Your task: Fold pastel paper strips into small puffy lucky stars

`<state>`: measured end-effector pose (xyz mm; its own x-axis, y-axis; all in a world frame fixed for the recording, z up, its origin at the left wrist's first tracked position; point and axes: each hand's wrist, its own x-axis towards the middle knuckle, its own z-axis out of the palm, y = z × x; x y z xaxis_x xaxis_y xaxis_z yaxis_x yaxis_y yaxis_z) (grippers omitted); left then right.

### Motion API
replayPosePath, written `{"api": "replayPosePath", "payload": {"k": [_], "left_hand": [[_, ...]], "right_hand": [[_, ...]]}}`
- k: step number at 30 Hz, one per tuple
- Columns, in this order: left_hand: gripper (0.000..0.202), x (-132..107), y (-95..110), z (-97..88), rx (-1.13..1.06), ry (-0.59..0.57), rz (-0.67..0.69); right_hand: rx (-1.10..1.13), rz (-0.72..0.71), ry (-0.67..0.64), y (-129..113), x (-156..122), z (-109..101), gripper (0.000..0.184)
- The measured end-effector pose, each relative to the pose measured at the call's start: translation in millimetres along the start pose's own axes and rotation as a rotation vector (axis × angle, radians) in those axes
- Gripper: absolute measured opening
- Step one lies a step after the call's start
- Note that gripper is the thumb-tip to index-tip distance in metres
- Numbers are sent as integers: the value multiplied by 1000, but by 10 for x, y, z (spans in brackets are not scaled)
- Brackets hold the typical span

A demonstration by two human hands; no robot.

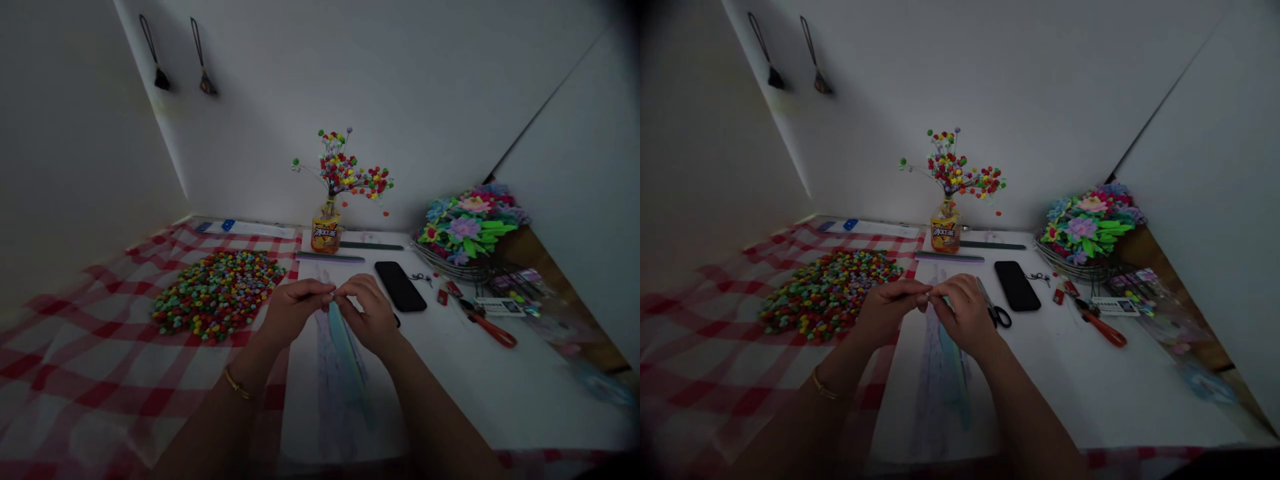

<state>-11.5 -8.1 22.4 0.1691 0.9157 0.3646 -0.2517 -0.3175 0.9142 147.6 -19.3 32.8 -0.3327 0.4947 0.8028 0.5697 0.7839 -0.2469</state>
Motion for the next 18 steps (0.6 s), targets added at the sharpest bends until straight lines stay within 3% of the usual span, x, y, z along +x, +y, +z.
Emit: {"api": "replayPosePath", "payload": {"k": [5,11,15,18], "left_hand": [[15,-2,-26,14,-80,23,-65],[13,-3,-23,1,-88,1,-50],[11,-9,-27,1,-87,-27,-68],[20,-15,-12,11,-74,14,-70]], "right_hand": [[2,22,28,2,-4,8,4],[-18,14,15,-46,7,5,6],[57,77,-18,-79,6,11,8],[103,142,19,-93,-4,31,7]]}}
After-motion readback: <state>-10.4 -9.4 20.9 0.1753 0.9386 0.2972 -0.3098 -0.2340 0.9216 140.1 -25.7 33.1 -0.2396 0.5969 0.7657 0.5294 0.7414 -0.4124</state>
